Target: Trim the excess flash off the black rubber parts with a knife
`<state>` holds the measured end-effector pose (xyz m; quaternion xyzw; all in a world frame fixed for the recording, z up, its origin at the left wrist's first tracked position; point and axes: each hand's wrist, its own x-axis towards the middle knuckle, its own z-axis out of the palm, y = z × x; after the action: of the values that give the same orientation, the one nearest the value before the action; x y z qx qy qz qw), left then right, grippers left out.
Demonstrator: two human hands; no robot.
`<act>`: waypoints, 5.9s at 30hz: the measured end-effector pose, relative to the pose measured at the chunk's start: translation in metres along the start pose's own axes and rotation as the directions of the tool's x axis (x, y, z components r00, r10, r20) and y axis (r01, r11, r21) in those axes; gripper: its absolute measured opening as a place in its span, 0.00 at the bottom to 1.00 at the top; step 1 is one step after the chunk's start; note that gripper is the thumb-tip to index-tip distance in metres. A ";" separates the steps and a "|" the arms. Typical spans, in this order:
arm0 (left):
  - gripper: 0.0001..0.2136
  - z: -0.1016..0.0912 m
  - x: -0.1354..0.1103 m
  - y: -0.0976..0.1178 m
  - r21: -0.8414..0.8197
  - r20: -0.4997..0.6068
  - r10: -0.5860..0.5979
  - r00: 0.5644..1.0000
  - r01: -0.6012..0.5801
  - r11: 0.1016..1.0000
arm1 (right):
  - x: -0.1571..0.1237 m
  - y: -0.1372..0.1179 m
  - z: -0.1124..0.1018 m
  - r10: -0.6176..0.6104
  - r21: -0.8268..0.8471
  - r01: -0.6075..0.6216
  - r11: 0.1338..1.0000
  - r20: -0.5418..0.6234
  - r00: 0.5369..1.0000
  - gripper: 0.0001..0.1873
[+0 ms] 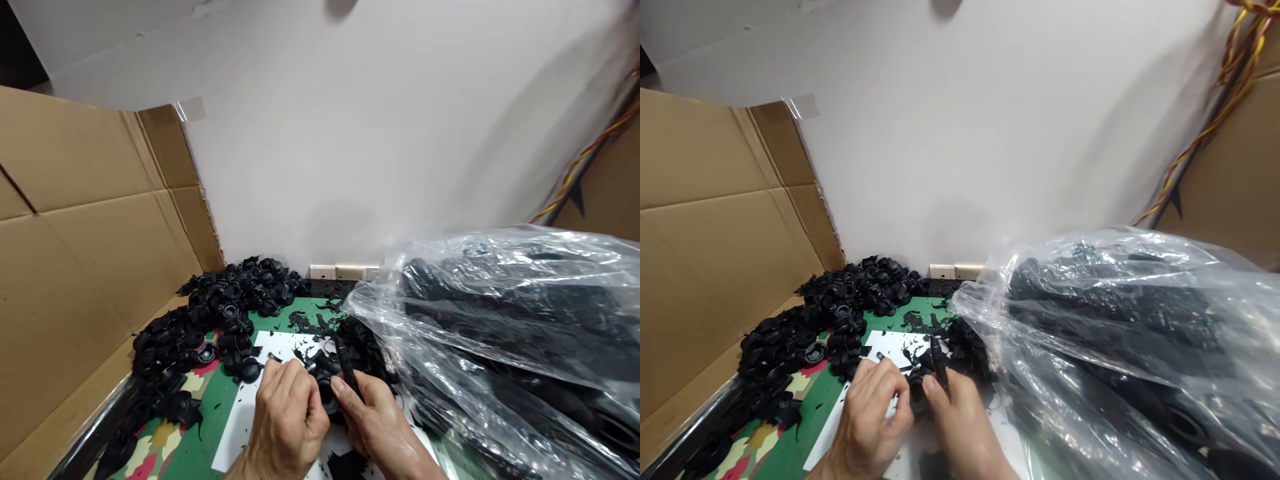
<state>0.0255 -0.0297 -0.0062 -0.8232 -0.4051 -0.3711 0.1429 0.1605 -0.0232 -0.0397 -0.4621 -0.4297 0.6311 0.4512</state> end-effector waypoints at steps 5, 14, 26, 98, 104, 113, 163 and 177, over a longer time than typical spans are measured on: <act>0.10 -0.009 -0.001 -0.006 -0.111 0.112 -0.143 0.983 0.155 0.982 | -0.004 -0.006 0.001 0.034 0.080 -0.037 0.996 0.042 0.999 0.27; 0.08 -0.025 0.007 -0.004 -0.117 0.149 0.015 0.989 0.003 0.993 | -0.004 -0.006 0.003 0.020 0.059 -0.024 0.998 0.070 0.997 0.27; 0.12 -0.028 0.013 -0.001 0.064 0.279 0.109 0.954 -0.132 0.989 | -0.009 -0.011 0.005 -0.045 0.132 0.023 0.991 0.169 0.985 0.25; 0.11 -0.005 0.003 0.004 0.105 0.093 0.211 0.973 -0.220 0.970 | -0.001 0.008 -0.001 -0.093 -0.059 0.095 0.994 0.042 0.995 0.28; 0.10 -0.010 0.002 -0.001 -0.082 0.065 -0.072 0.995 0.077 0.994 | 0.002 0.000 -0.004 -0.020 -0.002 0.020 1.000 0.066 0.998 0.28; 0.16 -0.021 -0.008 -0.017 -0.142 0.283 -0.462 0.841 0.513 0.847 | -0.007 -0.010 0.001 0.065 0.137 -0.085 0.987 0.145 0.987 0.23; 0.14 -0.019 -0.002 -0.016 -0.276 0.222 -0.514 0.829 0.559 0.782 | 0.000 0.001 -0.003 0.001 0.011 -0.002 1.000 0.067 0.998 0.26; 0.15 -0.015 -0.004 -0.009 -0.602 0.598 -0.462 0.655 0.748 0.281 | -0.004 -0.005 0.004 -0.008 0.152 -0.005 0.988 0.086 0.996 0.23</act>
<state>0.0090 -0.0346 0.0005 -0.6138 -0.4868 -0.4044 -0.4719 0.1582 -0.0267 -0.0329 -0.3984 -0.3999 0.6809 0.4666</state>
